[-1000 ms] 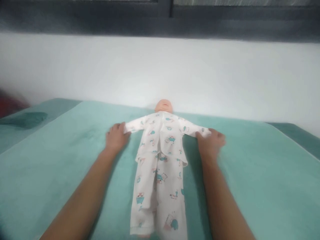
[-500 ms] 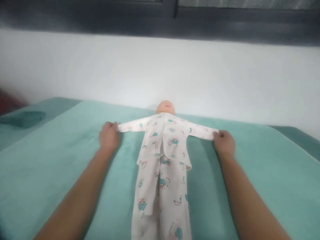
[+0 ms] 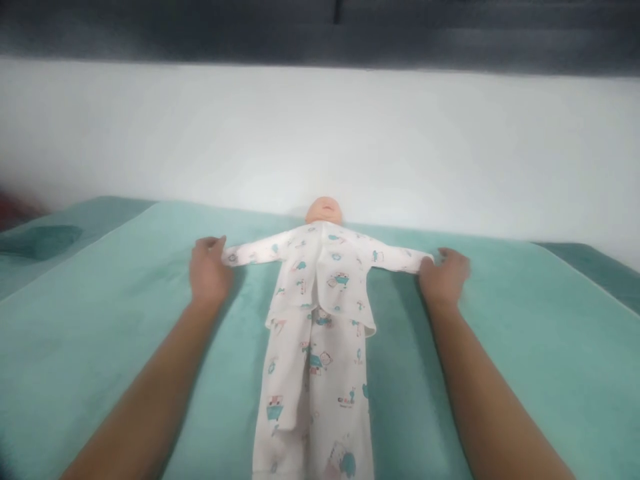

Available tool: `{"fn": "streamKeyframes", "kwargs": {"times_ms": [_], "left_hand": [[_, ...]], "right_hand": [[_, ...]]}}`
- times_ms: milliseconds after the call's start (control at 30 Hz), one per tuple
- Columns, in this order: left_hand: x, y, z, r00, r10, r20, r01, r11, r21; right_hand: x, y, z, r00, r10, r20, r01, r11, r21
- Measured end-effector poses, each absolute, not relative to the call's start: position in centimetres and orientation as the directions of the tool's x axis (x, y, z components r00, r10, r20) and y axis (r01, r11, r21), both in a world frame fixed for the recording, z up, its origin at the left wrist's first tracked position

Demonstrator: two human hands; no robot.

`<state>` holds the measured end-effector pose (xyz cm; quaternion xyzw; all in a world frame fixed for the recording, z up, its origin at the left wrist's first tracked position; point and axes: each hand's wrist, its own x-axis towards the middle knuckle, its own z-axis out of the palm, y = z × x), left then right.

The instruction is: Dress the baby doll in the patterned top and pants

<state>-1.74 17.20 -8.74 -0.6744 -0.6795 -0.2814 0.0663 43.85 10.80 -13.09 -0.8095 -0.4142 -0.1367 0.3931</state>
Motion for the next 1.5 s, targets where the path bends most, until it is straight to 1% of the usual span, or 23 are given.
{"fn": "streamKeyframes", "kwargs": {"times_ms": [33,100,133,200,300,367,400,533,600,667,767,833,933,1067,1233,1400,1500], "left_hand": [[-1.6,17.2,-8.8,-0.046,0.870,0.490,0.944,-0.123,0.306],[-1.1,17.2,-9.0,0.060,0.865,0.499,0.915,-0.247,0.320],[-0.8,17.2,-9.0,0.127,0.864,0.486,0.897,-0.310,0.316],[-0.3,17.2,-9.3,0.253,0.859,0.445,0.868,-0.405,0.286],[0.3,17.2,-9.7,0.345,0.858,0.382,0.869,-0.446,0.216],[0.6,17.3,-9.9,0.338,0.870,0.359,0.888,-0.421,0.184],[0.7,17.4,-10.0,0.327,0.876,0.355,0.898,-0.406,0.173],[1.1,17.4,-10.1,0.293,0.881,0.371,0.918,-0.367,0.148],[1.1,17.4,-9.9,0.270,0.883,0.383,0.921,-0.353,0.164],[1.0,17.3,-9.7,0.222,0.897,0.382,0.929,-0.313,0.197],[0.9,17.2,-9.5,0.135,0.926,0.353,0.941,-0.231,0.246],[0.9,17.2,-9.5,0.105,0.935,0.338,0.944,-0.200,0.262],[1.1,17.1,-9.4,0.090,0.937,0.338,0.943,-0.189,0.273],[1.4,16.8,-9.1,0.066,0.933,0.354,0.932,-0.184,0.312],[1.4,16.7,-8.9,0.047,0.894,0.445,0.898,-0.233,0.374],[1.4,16.6,-9.0,0.099,0.820,0.564,0.836,-0.376,0.399],[1.3,16.6,-9.1,0.132,0.786,0.604,0.800,-0.444,0.404]], "right_hand": [[43.1,10.8,-12.7,0.595,0.548,0.588,0.798,-0.312,-0.516],[41.2,10.8,-12.0,0.502,0.578,0.643,0.850,-0.193,-0.490],[40.1,10.9,-11.6,0.440,0.622,0.648,0.869,-0.113,-0.481],[38.0,11.0,-11.3,0.328,0.719,0.613,0.865,0.032,-0.500],[35.8,11.1,-11.3,0.158,0.843,0.515,0.817,0.180,-0.547],[35.1,11.0,-11.3,0.083,0.872,0.482,0.797,0.232,-0.558],[34.8,10.9,-11.2,0.083,0.869,0.488,0.785,0.245,-0.569],[32.8,11.1,-9.1,0.223,0.794,0.566,0.697,0.276,-0.661],[31.1,12.2,-7.4,0.235,0.792,0.563,0.672,0.286,-0.683],[29.3,13.9,-5.8,0.242,0.837,0.491,0.675,0.219,-0.704],[27.4,16.6,-3.9,0.247,0.912,0.328,0.678,0.080,-0.731],[26.8,17.9,-3.2,0.226,0.938,0.263,0.668,0.048,-0.743],[26.6,18.6,-3.1,0.232,0.940,0.249,0.643,0.044,-0.765],[26.6,18.7,-3.7,0.257,0.926,0.278,0.601,0.073,-0.796],[26.6,18.8,-4.0,0.213,0.921,0.327,0.633,0.125,-0.764],[26.6,18.5,-3.6,0.194,0.931,0.308,0.689,0.094,-0.719],[26.6,18.0,-3.6,0.112,0.943,0.314,0.682,0.157,-0.715]]}}
